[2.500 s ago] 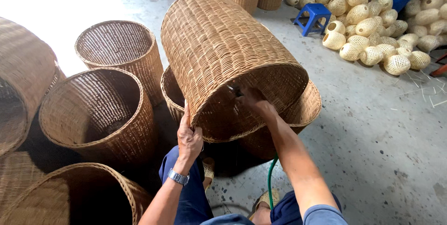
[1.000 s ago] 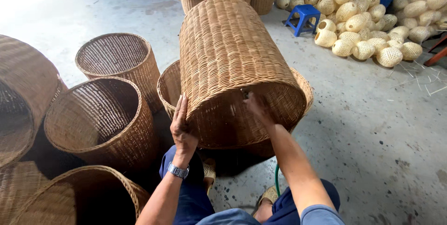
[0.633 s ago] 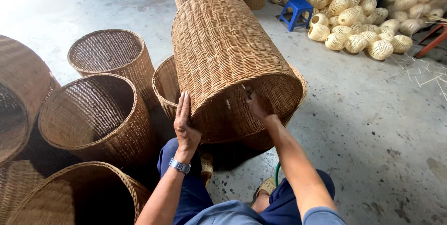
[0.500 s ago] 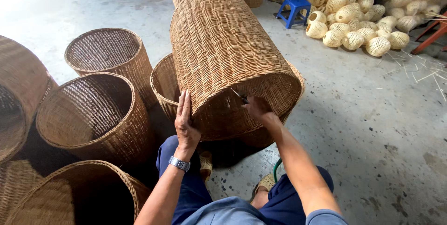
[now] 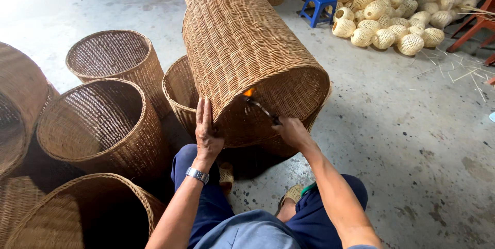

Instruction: The person uses a blowtorch to singe the interior and exterior surfaces of several woven baskets, rotating each basket by hand to ensure complete coverage.

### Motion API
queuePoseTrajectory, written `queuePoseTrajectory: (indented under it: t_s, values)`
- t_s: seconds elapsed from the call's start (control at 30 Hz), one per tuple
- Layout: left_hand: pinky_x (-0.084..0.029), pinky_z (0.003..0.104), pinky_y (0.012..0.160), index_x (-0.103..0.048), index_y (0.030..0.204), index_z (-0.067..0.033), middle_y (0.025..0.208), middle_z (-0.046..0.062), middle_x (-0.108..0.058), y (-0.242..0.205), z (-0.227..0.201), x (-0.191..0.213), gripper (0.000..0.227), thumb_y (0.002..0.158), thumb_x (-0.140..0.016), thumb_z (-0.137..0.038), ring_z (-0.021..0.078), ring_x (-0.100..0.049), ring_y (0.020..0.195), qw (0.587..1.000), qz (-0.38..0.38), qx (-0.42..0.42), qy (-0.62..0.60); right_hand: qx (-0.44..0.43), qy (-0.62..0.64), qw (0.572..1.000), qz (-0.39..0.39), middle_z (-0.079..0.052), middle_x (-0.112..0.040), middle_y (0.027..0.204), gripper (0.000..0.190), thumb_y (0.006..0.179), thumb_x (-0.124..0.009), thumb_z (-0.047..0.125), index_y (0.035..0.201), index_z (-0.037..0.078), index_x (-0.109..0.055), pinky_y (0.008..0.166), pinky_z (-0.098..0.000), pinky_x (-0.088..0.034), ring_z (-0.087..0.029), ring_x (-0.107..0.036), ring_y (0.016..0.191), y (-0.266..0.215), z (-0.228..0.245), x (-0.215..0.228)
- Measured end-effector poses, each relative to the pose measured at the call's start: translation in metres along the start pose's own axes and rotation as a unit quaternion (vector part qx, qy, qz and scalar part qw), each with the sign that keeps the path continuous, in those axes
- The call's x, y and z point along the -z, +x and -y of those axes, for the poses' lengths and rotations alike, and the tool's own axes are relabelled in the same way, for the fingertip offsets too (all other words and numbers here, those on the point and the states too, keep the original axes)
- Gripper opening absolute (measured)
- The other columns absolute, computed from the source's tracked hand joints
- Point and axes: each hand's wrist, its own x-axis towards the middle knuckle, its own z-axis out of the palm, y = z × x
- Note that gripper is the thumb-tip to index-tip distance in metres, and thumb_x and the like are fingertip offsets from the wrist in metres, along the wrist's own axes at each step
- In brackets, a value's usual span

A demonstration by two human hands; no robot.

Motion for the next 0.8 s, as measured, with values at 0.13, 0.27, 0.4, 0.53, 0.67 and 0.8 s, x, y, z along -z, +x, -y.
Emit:
queuePoseTrajectory:
  t_s: [0.13,0.27,0.4,0.53,0.67,0.8]
  values:
    - [-0.046,0.042,0.114,-0.033,0.161,-0.0098,0.162,0.019,-0.035,-0.002,-0.002,-0.003,0.093,0.078,-0.067,0.013,0.0393,-0.037,0.150,0.997,0.012,-0.049,0.055,0.006,0.008,1.000,-0.012,-0.029,-0.067,0.086,0.025,0.091,-0.072,0.022,0.093,-0.003,-0.067,0.071,-0.0546,-0.052,-0.049,-0.065,0.090,-0.024,0.005,0.005]
    - [-0.056,0.034,0.091,-0.031,0.161,-0.0135,0.168,0.016,-0.032,-0.011,0.002,-0.003,0.094,0.076,-0.051,0.020,0.0372,-0.034,0.155,0.998,0.057,0.026,0.027,-0.022,-0.027,0.999,-0.006,-0.027,-0.068,0.084,0.028,0.092,-0.072,0.024,0.099,-0.002,-0.066,0.070,-0.0529,-0.052,-0.045,-0.067,0.088,-0.044,0.007,0.018]
    - [-0.052,0.035,0.086,-0.024,0.164,-0.0166,0.175,0.012,-0.030,-0.020,0.019,-0.014,0.090,0.083,-0.052,0.010,0.0284,-0.056,0.141,0.988,0.025,0.098,-0.120,-0.047,0.032,0.997,0.044,-0.029,-0.066,0.078,0.046,0.089,-0.071,0.024,0.128,0.002,-0.063,0.068,-0.0533,-0.050,-0.046,-0.067,0.078,-0.069,0.021,0.031]
    - [-0.039,0.040,0.121,-0.027,0.163,-0.0098,0.168,0.021,-0.027,-0.033,0.031,-0.021,0.093,0.081,-0.066,0.012,0.0335,-0.029,0.156,0.999,-0.012,-0.033,0.008,-0.063,-0.018,0.998,-0.012,-0.029,-0.065,0.076,0.045,0.092,-0.067,0.025,0.129,-0.001,-0.061,0.067,-0.0541,-0.049,-0.047,-0.066,0.076,-0.093,0.025,0.032]
    - [-0.029,0.041,0.125,-0.023,0.163,-0.0027,0.168,0.022,-0.030,-0.038,0.035,-0.029,0.094,0.078,-0.056,0.016,0.0345,-0.027,0.157,0.998,0.013,0.000,-0.063,-0.087,0.010,0.993,0.073,-0.029,-0.065,0.079,0.039,0.091,-0.069,0.030,0.122,0.006,-0.067,0.069,-0.0550,-0.049,-0.048,-0.066,0.081,-0.117,0.024,0.041]
    - [-0.029,0.039,0.128,-0.023,0.165,-0.0038,0.169,0.020,-0.033,-0.041,0.032,-0.028,0.092,0.080,-0.054,0.016,0.0327,-0.031,0.158,1.000,0.003,-0.009,-0.028,-0.085,-0.025,0.996,-0.003,-0.030,-0.067,0.083,0.041,0.093,-0.068,0.030,0.125,0.005,-0.064,0.071,-0.0564,-0.050,-0.049,-0.066,0.086,-0.135,0.027,0.036]
